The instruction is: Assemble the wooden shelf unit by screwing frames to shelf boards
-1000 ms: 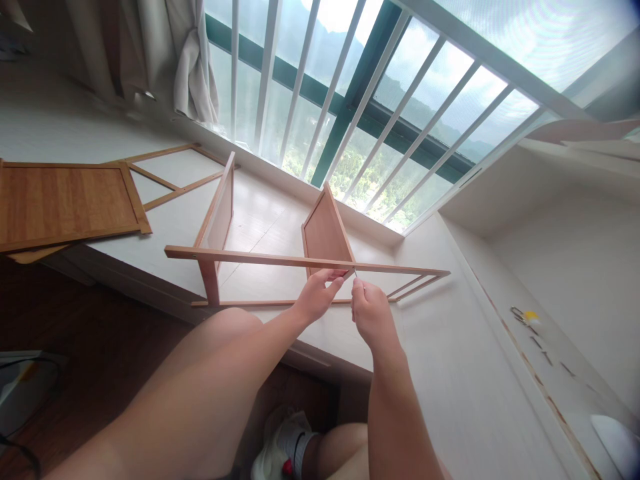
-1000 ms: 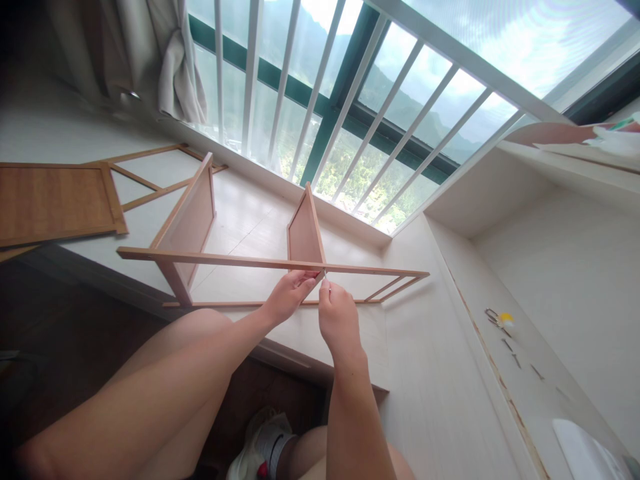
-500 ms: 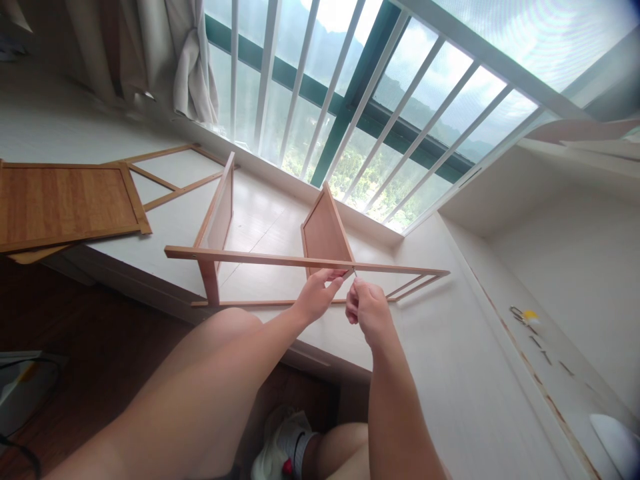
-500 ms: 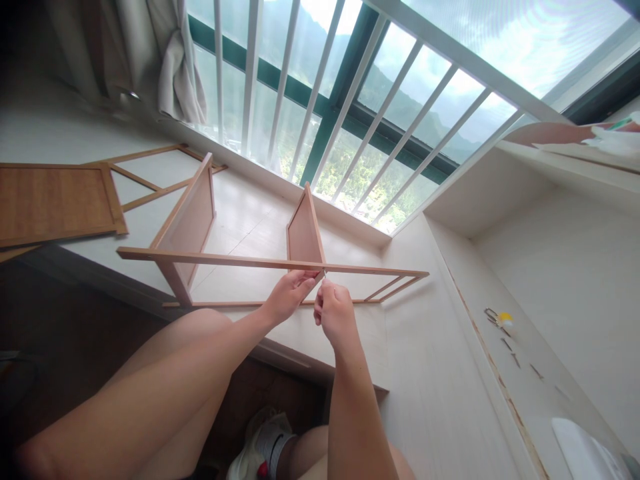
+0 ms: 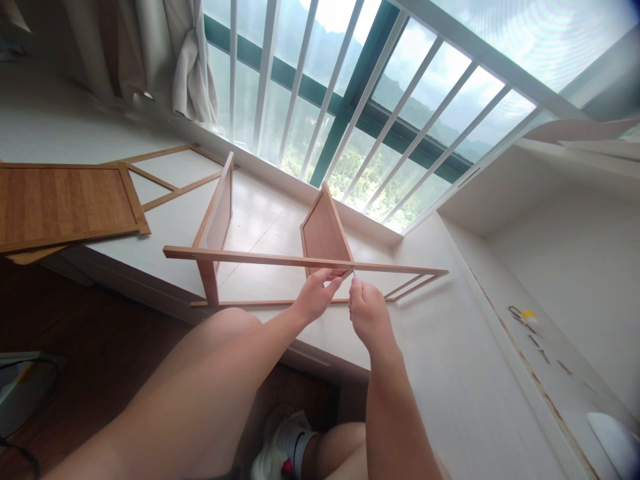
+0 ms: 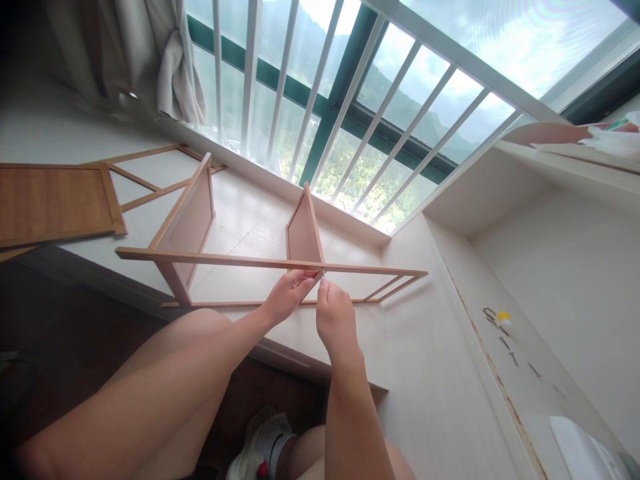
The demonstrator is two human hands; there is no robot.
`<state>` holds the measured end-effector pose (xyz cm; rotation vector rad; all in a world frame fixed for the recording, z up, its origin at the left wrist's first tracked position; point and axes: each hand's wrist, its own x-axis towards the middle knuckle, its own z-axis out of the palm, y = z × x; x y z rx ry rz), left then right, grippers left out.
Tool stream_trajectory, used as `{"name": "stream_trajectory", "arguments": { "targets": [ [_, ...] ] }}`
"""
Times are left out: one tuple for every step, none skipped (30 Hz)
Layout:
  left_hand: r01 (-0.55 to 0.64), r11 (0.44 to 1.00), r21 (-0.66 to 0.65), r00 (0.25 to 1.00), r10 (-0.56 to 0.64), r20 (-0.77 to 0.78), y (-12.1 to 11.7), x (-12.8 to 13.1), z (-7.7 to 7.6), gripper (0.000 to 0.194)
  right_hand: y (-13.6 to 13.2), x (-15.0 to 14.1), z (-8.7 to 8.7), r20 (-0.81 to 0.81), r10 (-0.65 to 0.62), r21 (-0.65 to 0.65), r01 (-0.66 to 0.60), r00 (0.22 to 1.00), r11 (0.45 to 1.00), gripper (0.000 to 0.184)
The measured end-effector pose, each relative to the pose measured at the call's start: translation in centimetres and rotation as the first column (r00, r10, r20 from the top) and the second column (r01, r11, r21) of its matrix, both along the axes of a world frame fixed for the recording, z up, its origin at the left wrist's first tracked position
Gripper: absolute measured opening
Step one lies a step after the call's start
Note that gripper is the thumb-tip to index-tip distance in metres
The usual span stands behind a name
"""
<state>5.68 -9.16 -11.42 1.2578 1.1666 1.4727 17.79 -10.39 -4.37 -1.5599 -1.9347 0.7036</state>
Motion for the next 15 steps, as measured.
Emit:
{"name": "stream_trajectory", "arguments": {
  "targets": [
    [0.000, 1.000, 0.000, 1.000, 0.000, 0.001, 0.00, 0.00, -0.04, 0.032, -0.08, 0.03, 0.11, 0.106, -0.017, 0.076, 0.009, 0.994, 0.997, 0.042],
    [-0.003, 1.000, -0.001, 1.000, 0.003, 0.000, 0.00, 0.01, -0.08, 0.032, -0.16, 0.06, 0.23, 0.192, -0.037, 0.130, 0.012, 0.981, 0.991, 0.041],
    [-0.007, 1.000, -0.003, 1.000, 0.007, -0.001, -0.01, 0.01, -0.11, 0.032, -0.21, 0.09, 0.33, 0.253, -0.054, 0.162, 0.013, 0.966, 0.987, 0.040],
    [-0.010, 1.000, -0.004, 1.000, 0.010, -0.003, -0.02, 0.00, -0.12, 0.032, -0.25, 0.11, 0.40, 0.288, -0.065, 0.177, 0.013, 0.956, 0.984, 0.039],
    [-0.011, 1.000, -0.004, 1.000, 0.011, -0.003, -0.02, -0.01, -0.13, 0.032, -0.26, 0.12, 0.43, 0.297, -0.068, 0.182, 0.013, 0.953, 0.983, 0.039],
    [-0.009, 1.000, -0.002, 1.000, 0.009, -0.002, -0.02, -0.02, -0.13, 0.031, -0.24, 0.13, 0.41, 0.277, -0.064, 0.178, 0.014, 0.959, 0.984, 0.039],
    [-0.004, 1.000, 0.000, 1.000, 0.004, 0.001, -0.02, -0.03, -0.13, 0.031, -0.19, 0.12, 0.35, 0.228, -0.048, 0.158, 0.012, 0.973, 0.987, 0.040],
    [0.003, 1.000, 0.002, 1.000, -0.003, 0.005, -0.01, -0.04, -0.14, 0.031, -0.11, 0.10, 0.26, 0.150, -0.023, 0.112, 0.006, 0.988, 0.994, 0.041],
    [0.007, 1.000, 0.005, 1.000, -0.007, 0.010, 0.01, -0.04, -0.17, 0.031, -0.01, 0.07, 0.14, 0.047, 0.004, 0.044, -0.006, 0.999, 0.999, 0.042],
    [0.009, 1.000, 0.008, 1.000, -0.009, 0.014, 0.03, -0.03, -0.20, 0.032, 0.09, 0.03, 0.01, -0.067, 0.023, -0.037, -0.025, 0.998, 0.999, 0.042],
    [0.009, 1.000, 0.011, 1.000, -0.010, 0.017, 0.05, -0.02, -0.25, 0.032, 0.19, -0.02, -0.11, -0.176, 0.028, -0.112, -0.048, 0.984, 0.992, 0.042],
    [0.007, 1.000, 0.013, 1.000, -0.008, 0.017, 0.06, -0.01, -0.29, 0.033, 0.28, -0.08, -0.22, -0.267, 0.021, -0.172, -0.069, 0.964, 0.983, 0.041],
    [0.004, 1.000, 0.015, 1.000, -0.004, 0.015, 0.07, -0.01, -0.33, 0.033, 0.35, -0.13, -0.29, -0.335, 0.008, -0.211, -0.083, 0.942, 0.974, 0.040],
    [0.001, 1.000, 0.016, 1.000, -0.001, 0.011, 0.07, -0.01, -0.35, 0.033, 0.39, -0.16, -0.34, -0.383, -0.005, -0.232, -0.091, 0.924, 0.968, 0.039],
    [-0.001, 1.000, 0.016, 1.000, 0.001, 0.005, 0.06, -0.01, -0.36, 0.033, 0.41, -0.19, -0.37, -0.418, -0.014, -0.241, -0.096, 0.908, 0.966, 0.038]
  ]
}}
